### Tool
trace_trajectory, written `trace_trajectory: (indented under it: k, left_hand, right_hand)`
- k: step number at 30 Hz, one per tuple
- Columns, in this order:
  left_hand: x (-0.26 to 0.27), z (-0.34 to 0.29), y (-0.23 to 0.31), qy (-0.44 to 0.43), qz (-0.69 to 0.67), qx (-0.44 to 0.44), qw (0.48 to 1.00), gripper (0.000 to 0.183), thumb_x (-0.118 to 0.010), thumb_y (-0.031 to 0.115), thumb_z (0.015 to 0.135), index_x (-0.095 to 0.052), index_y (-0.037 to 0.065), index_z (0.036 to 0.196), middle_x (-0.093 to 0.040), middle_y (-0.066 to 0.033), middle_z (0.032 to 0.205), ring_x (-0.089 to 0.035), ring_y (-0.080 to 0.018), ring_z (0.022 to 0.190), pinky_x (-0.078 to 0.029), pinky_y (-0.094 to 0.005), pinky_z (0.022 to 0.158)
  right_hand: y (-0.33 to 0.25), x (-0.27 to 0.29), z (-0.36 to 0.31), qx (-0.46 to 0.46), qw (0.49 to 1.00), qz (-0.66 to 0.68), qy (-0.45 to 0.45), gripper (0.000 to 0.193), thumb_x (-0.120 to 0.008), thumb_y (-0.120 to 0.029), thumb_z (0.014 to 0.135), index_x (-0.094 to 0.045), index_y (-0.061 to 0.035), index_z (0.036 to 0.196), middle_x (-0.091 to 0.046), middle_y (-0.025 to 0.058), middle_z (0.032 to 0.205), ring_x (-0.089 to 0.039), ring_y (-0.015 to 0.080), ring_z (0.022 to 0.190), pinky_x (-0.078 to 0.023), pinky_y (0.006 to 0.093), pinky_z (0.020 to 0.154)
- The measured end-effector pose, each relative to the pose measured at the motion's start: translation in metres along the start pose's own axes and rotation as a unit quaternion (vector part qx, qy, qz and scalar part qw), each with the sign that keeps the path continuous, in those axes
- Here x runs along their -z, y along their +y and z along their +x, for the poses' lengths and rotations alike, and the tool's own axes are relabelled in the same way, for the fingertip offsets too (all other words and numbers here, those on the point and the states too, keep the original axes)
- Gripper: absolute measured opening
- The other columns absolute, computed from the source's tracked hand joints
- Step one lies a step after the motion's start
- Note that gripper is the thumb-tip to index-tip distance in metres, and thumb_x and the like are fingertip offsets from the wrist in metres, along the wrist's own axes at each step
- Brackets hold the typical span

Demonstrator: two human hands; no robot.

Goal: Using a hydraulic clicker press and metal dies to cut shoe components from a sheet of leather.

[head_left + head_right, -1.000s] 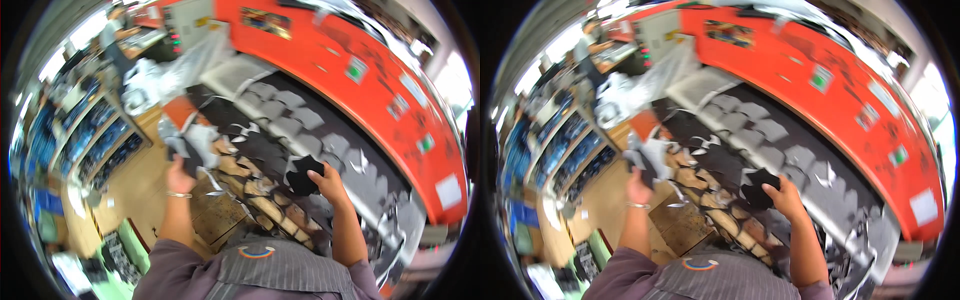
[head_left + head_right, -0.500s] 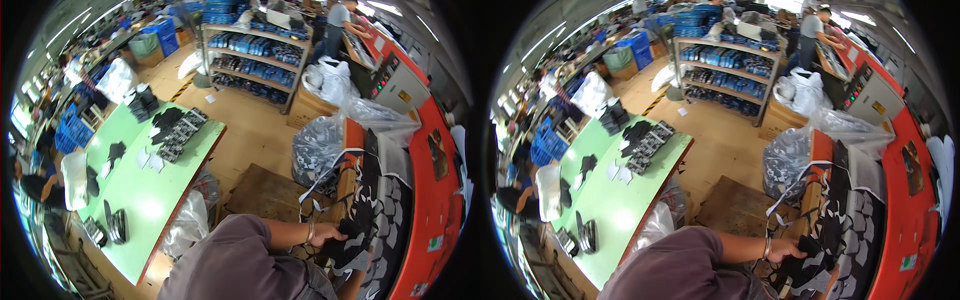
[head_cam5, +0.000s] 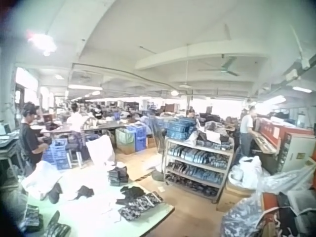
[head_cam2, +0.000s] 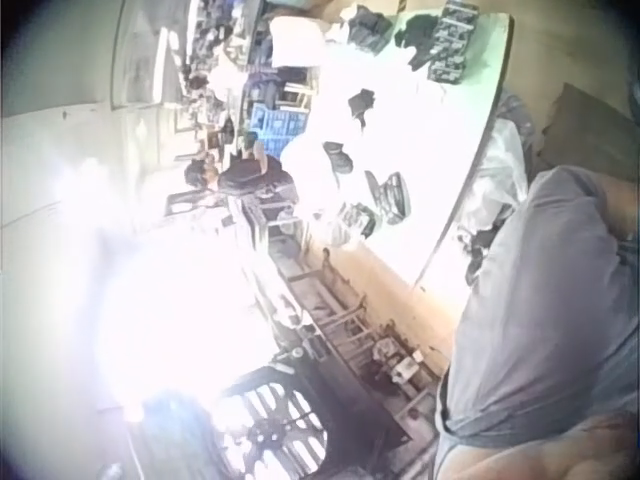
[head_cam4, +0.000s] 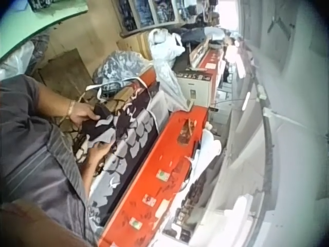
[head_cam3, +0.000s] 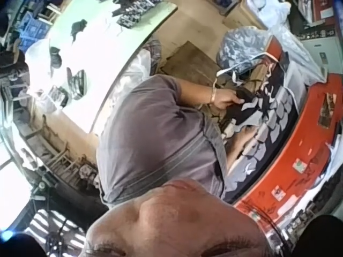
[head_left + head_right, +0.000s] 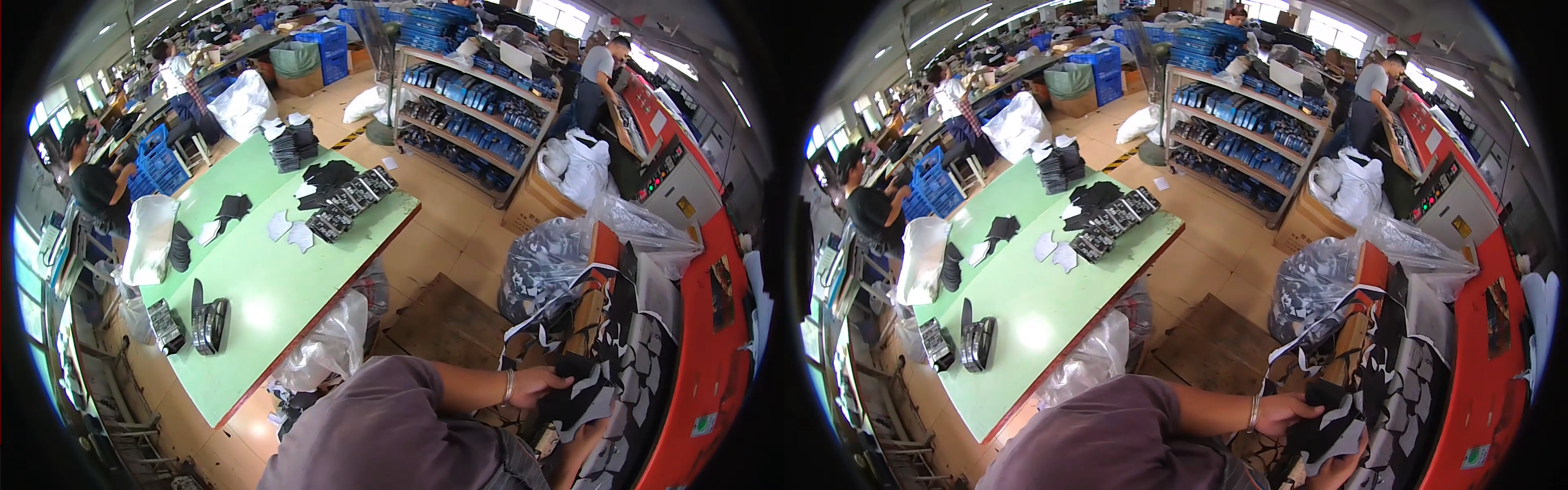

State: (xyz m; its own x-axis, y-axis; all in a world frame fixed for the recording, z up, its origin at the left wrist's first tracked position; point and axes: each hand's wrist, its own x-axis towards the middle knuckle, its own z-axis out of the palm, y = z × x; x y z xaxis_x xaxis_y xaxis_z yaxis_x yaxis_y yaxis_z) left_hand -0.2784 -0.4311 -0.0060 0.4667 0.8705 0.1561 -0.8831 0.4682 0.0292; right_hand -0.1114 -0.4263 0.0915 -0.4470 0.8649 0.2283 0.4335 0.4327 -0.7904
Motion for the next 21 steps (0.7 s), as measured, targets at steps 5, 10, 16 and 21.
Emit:
trace_trajectory:
  k: [5, 10, 16, 21]
  left_hand:
    - [-0.01, -0.05, 0.006, 0.03, 0.047, -0.063, 0.996, 0.035, -0.061, 0.014, 0.093, -0.053, 0.009, 0.126, -0.065, -0.0061, 0.115, -0.064, -0.0192, 0.103, -0.051, -0.0367, 0.093]
    - [-0.015, -0.132, 0.062, 0.054, 0.07, -0.237, 0.967, 0.041, -0.064, 0.019, 0.091, -0.052, 0.011, 0.129, -0.062, -0.0059, 0.118, -0.062, -0.0218, 0.107, -0.047, -0.0411, 0.099]
    - [-0.026, -0.274, 0.155, 0.268, 0.061, -0.492, 0.826, 0.04, -0.059, 0.028, 0.094, -0.052, 0.009, 0.129, -0.059, -0.008, 0.125, -0.056, -0.0234, 0.116, -0.04, -0.0466, 0.104]
    - [-0.015, -0.426, 0.203, 0.387, 0.074, -0.684, 0.614, 0.031, -0.064, 0.029, 0.092, -0.058, 0.01, 0.115, -0.065, -0.0074, 0.112, -0.063, -0.0211, 0.099, -0.05, -0.0389, 0.09]
  right_hand:
    - [-0.006, -0.015, -0.015, -0.033, 0.998, -0.038, -0.033, 0.055, -0.052, -0.016, 0.095, -0.031, 0.0048, 0.141, -0.047, 0.0181, 0.134, -0.046, 0.0227, 0.123, -0.034, 0.0336, 0.104]
    - [0.002, 0.026, -0.016, -0.045, 0.997, -0.069, -0.011, 0.059, -0.05, -0.008, 0.093, -0.029, -0.0085, 0.147, -0.049, 0.0142, 0.125, -0.053, 0.0203, 0.101, -0.042, 0.0337, 0.093]
    - [0.178, 0.288, -0.099, 0.015, 0.925, -0.371, 0.083, 0.051, -0.052, -0.01, 0.095, -0.033, 0.0003, 0.141, -0.048, 0.022, 0.135, -0.048, 0.0305, 0.124, -0.034, 0.0356, 0.106]
    - [0.114, 0.31, -0.237, -0.307, 0.809, -0.474, 0.161, 0.051, -0.057, -0.037, 0.089, -0.06, 0.0062, 0.116, -0.06, 0.0323, 0.115, -0.058, 0.0423, 0.11, -0.045, 0.0413, 0.099]
